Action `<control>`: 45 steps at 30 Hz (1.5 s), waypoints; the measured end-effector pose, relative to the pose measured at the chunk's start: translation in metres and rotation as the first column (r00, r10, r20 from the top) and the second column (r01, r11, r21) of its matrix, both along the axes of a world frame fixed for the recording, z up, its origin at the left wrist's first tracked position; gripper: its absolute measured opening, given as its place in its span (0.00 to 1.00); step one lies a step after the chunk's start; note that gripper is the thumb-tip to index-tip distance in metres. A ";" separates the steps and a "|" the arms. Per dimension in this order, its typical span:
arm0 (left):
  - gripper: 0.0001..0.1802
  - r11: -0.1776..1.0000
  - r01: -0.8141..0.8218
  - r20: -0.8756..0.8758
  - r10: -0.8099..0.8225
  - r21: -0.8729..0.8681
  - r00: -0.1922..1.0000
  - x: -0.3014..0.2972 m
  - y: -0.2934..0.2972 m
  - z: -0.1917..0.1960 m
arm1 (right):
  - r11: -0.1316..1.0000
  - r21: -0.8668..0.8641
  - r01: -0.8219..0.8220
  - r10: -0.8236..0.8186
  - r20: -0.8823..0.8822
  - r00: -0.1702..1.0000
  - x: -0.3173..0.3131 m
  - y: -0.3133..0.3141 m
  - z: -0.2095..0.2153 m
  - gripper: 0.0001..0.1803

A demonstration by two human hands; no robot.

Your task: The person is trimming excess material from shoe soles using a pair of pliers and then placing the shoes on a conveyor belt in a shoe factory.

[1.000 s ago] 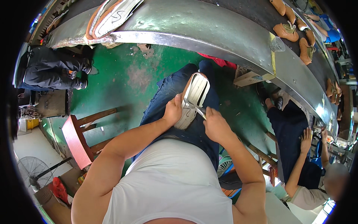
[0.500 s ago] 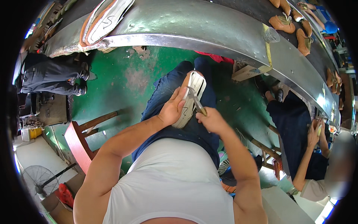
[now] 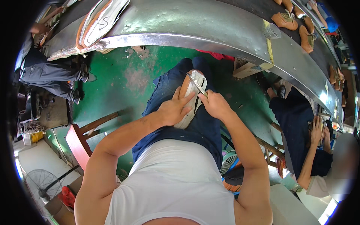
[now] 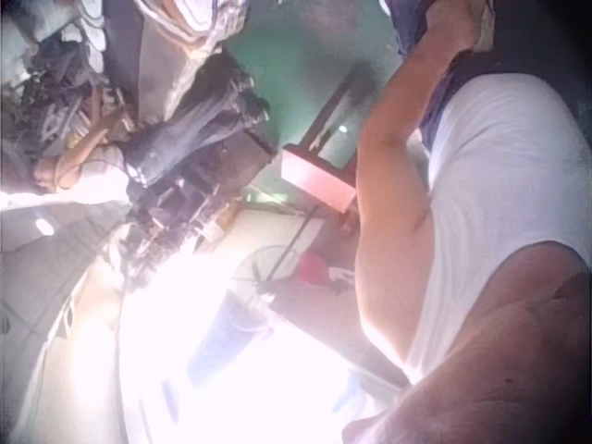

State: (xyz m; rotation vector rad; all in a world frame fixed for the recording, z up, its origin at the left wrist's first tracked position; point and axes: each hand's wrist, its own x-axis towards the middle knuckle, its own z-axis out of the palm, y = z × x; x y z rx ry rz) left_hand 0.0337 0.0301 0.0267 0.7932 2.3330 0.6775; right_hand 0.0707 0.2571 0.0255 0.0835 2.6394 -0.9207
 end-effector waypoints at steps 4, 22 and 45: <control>0.32 0.781 -0.562 0.262 0.502 0.274 0.824 0.041 -0.011 -0.051 | 0.996 -0.078 0.048 -0.042 0.081 0.996 0.014 -0.003 0.009 0.26; 0.54 0.992 -0.128 0.215 0.122 0.013 0.969 -0.016 -0.023 0.027 | 0.814 -0.463 0.351 -0.294 0.192 0.936 0.105 -0.005 -0.011 0.19; 0.31 0.530 -0.846 0.963 0.195 0.055 0.185 -0.013 0.021 -0.075 | 0.995 -0.089 -0.033 0.036 0.030 0.999 0.090 0.008 0.033 0.29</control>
